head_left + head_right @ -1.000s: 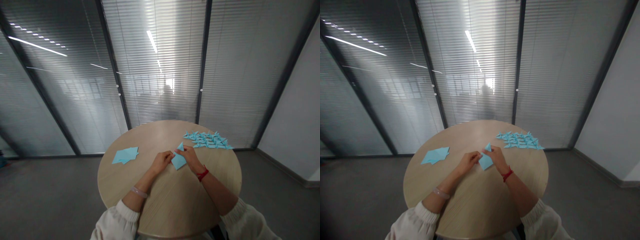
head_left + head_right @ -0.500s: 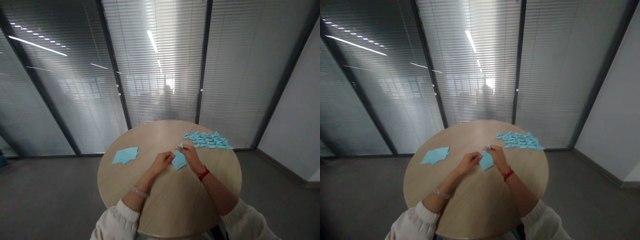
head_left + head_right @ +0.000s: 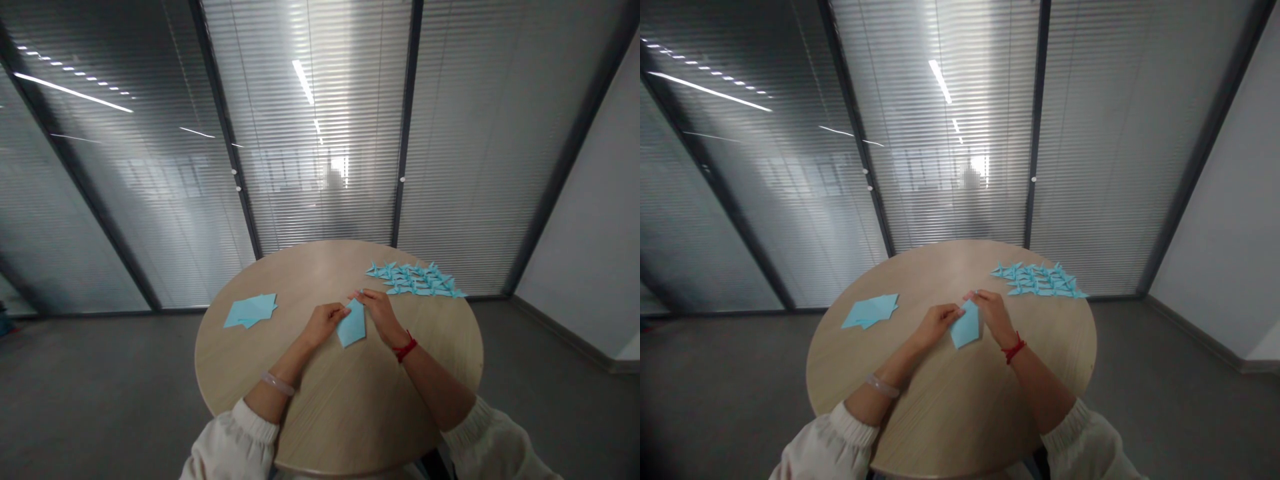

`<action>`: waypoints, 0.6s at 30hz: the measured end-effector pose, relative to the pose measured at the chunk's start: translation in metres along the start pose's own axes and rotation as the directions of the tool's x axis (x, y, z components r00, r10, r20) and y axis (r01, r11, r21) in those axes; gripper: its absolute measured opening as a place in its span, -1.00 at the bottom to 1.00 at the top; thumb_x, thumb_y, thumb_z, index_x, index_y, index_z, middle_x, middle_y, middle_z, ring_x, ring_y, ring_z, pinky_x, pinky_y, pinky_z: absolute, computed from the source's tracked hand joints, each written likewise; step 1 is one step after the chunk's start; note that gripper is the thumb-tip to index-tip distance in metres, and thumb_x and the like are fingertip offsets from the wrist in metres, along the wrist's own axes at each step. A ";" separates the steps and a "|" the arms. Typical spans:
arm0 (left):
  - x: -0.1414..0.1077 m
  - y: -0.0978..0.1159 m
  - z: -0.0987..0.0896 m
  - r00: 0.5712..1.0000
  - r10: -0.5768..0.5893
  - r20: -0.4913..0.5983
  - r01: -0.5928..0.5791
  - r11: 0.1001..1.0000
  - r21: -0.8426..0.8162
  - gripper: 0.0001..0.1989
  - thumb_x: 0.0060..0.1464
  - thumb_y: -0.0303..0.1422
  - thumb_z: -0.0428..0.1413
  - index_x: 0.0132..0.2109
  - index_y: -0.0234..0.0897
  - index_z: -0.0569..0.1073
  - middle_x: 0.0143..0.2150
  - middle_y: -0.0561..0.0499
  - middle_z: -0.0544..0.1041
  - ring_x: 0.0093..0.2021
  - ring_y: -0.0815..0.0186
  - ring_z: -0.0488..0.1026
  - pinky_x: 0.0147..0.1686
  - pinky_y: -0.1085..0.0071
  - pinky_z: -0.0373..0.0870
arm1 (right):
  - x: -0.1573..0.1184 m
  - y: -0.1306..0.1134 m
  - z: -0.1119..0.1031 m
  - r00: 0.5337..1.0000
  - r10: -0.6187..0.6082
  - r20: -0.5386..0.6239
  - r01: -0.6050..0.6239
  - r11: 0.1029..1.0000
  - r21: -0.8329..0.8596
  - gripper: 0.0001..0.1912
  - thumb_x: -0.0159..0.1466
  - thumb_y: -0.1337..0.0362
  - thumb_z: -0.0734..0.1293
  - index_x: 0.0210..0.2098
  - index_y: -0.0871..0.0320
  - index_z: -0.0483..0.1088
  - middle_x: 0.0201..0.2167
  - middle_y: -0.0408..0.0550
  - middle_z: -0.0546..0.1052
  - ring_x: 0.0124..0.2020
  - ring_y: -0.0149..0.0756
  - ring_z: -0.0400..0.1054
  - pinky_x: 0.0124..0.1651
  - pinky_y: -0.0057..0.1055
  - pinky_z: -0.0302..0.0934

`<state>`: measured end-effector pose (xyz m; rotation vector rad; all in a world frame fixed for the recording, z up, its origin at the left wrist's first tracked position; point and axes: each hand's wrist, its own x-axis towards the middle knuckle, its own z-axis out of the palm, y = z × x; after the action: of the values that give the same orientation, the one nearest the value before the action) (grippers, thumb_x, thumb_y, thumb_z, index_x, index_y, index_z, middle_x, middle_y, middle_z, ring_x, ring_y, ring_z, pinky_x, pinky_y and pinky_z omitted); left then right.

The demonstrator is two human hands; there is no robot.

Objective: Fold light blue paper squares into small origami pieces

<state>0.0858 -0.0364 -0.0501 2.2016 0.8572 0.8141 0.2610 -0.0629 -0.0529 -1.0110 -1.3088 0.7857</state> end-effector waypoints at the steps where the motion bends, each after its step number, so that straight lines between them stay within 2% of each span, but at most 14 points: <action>1: 0.000 0.000 0.000 1.000 -0.004 -0.002 0.004 1.000 -0.002 -0.53 0.12 0.00 -0.04 -0.53 -0.31 0.32 -0.58 0.13 0.18 -0.50 0.42 0.11 -0.51 0.49 0.05 | 0.000 0.001 0.000 1.000 -0.005 -0.001 0.005 1.000 0.006 -0.68 0.11 0.03 0.35 -0.44 0.16 0.56 -0.45 -0.05 0.55 -0.35 -0.23 0.37 -0.27 -0.39 0.21; 6: 0.000 0.001 0.000 1.000 -0.012 -0.004 0.012 1.000 -0.018 -0.54 0.14 -0.03 -0.06 -0.51 -0.32 0.33 -0.56 0.13 0.21 -0.50 0.42 0.13 -0.49 0.47 0.05 | 0.002 0.005 0.000 1.000 0.027 0.016 -0.028 0.998 0.062 -0.56 0.19 -0.04 0.25 -0.38 0.20 0.57 -0.43 -0.02 0.56 -0.39 -0.23 0.40 -0.26 -0.33 0.24; 13: -0.002 0.009 -0.002 0.999 -0.047 0.015 0.048 0.992 -0.120 -0.55 0.11 -0.02 -0.02 -0.50 -0.32 0.34 -0.57 0.12 0.26 -0.51 0.42 0.19 -0.48 0.49 0.14 | 0.003 0.011 -0.007 0.995 -0.086 -0.056 0.083 0.995 -0.051 -0.51 0.24 -0.07 0.17 -0.34 0.16 0.57 -0.45 -0.03 0.55 -0.41 -0.23 0.38 -0.28 -0.33 0.24; 18: -0.003 0.013 -0.005 0.999 -0.044 0.000 0.043 0.991 -0.127 -0.56 0.09 -0.03 0.01 -0.52 -0.32 0.34 -0.59 0.12 0.28 -0.52 0.42 0.21 -0.46 0.49 0.18 | 0.004 0.016 -0.007 0.997 -0.046 -0.062 0.046 0.999 -0.009 -0.52 0.24 -0.06 0.17 -0.29 0.15 0.56 -0.36 -0.01 0.55 -0.34 -0.21 0.38 -0.24 -0.33 0.25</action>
<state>0.0850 -0.0448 -0.0381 2.0648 0.8294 0.8281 0.2698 -0.0540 -0.0662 -1.0000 -1.2782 0.7097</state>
